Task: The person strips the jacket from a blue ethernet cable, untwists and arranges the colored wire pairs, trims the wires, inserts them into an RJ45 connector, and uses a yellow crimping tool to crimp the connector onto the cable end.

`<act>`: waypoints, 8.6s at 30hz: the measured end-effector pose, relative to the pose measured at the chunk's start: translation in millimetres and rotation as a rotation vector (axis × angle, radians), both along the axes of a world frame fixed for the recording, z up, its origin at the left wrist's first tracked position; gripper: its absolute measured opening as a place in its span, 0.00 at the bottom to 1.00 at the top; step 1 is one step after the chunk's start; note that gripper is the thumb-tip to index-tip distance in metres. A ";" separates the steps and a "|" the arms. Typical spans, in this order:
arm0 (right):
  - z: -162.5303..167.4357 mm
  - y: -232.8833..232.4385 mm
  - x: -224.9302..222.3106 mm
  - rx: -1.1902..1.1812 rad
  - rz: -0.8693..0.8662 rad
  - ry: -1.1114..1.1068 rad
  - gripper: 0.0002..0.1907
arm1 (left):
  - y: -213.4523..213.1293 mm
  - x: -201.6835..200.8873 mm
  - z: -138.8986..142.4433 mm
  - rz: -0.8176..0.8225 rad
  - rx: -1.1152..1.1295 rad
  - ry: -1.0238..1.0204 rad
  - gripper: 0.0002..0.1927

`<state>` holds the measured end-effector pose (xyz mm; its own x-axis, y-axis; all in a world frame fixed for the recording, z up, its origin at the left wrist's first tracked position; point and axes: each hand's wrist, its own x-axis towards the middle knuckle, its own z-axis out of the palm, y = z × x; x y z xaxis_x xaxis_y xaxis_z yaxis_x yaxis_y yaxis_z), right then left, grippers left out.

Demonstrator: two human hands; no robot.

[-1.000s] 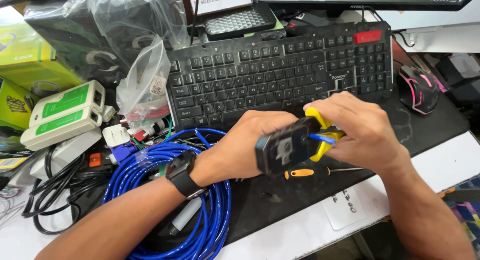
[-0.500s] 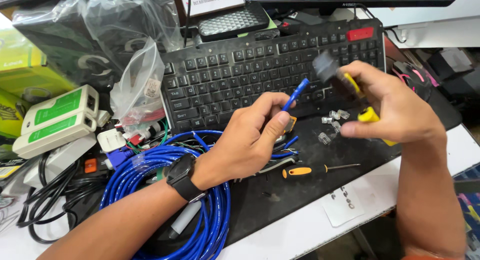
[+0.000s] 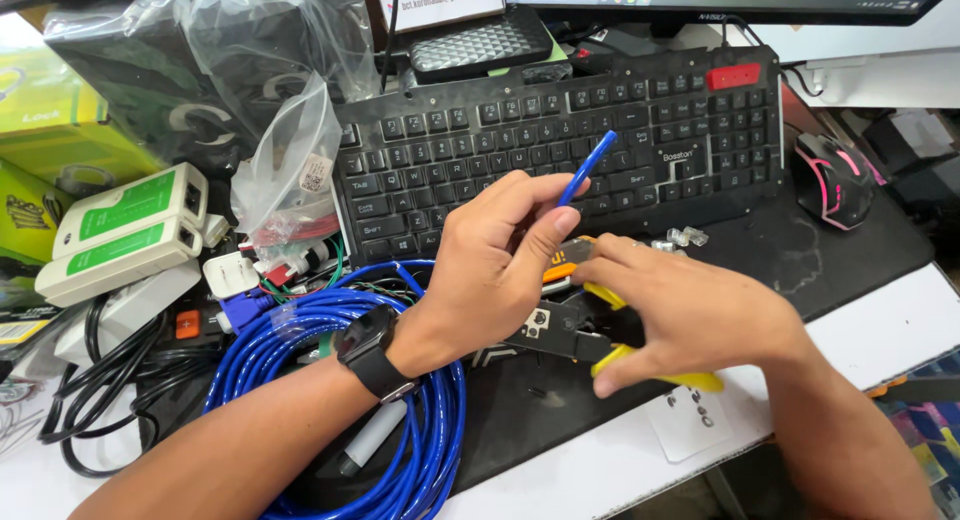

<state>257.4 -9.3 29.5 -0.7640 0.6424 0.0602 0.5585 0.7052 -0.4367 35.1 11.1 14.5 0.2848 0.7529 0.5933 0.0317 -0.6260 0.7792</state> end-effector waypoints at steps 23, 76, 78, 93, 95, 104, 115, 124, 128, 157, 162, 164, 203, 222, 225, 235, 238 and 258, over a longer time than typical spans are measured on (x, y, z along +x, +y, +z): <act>-48.8 25.0 21.2 -1.033 -0.305 0.774 0.19 | -10.0 -0.5 -5.6 -0.441 0.145 0.258 0.14; -44.1 -19.0 -19.4 -0.367 -0.235 1.269 0.11 | -15.0 13.3 -0.2 -0.111 -0.034 0.238 0.12; -43.3 -18.3 -22.4 -0.406 -0.227 1.317 0.11 | -14.6 14.2 -1.0 -0.119 -0.076 0.232 0.13; -42.2 5.3 4.4 -0.962 0.026 1.449 0.15 | -13.6 1.0 13.0 -0.375 -0.156 0.173 0.19; -48.8 6.8 5.9 -0.991 0.113 1.377 0.16 | -15.7 2.9 11.6 -0.295 0.041 0.291 0.22; -43.3 5.4 23.6 -0.749 -0.010 0.786 0.16 | -23.4 15.4 -1.6 -0.220 0.014 0.798 0.26; -39.4 11.1 16.9 -0.900 -0.063 1.332 0.09 | -19.6 5.2 9.8 -0.252 -0.115 0.328 0.09; -40.8 8.4 21.0 -0.871 -0.098 1.338 0.08 | -15.5 6.0 18.9 -0.245 0.073 0.267 0.08; -42.4 10.2 11.4 -1.190 -0.062 1.496 0.08 | -6.2 8.7 13.7 -0.185 0.263 0.322 0.10; -38.0 14.7 37.9 -1.088 -0.175 1.035 0.11 | 3.4 17.6 7.3 -0.149 0.450 0.788 0.23; -25.8 15.8 24.5 -0.910 -0.115 1.339 0.09 | 4.2 11.4 15.3 -0.263 0.175 0.458 0.12; -16.5 11.7 14.4 -0.255 -0.310 1.025 0.08 | 6.7 10.5 16.3 -0.289 0.013 0.467 0.10; -16.4 -12.3 -37.9 -0.387 -0.387 0.975 0.25 | 4.9 3.3 1.9 -0.255 -0.186 0.302 0.08; -15.4 21.4 -21.2 -0.970 -0.006 1.525 0.25 | 15.1 0.8 -5.2 -0.295 -0.174 0.078 0.16; -20.0 23.9 -16.4 -1.049 -0.043 1.477 0.27 | 18.2 -0.3 -8.7 -0.421 -0.113 -0.064 0.17; -25.9 16.1 5.4 -1.103 -0.017 1.329 0.11 | 15.4 -1.0 2.3 -0.346 -0.001 0.290 0.09; -31.8 5.0 2.9 -1.046 -0.131 1.425 0.11 | 7.5 14.2 -0.6 -0.253 0.131 0.189 0.10; -4.4 51.0 53.1 -0.836 -0.329 1.341 0.13 | -0.6 28.1 -18.6 -0.010 0.333 0.351 0.17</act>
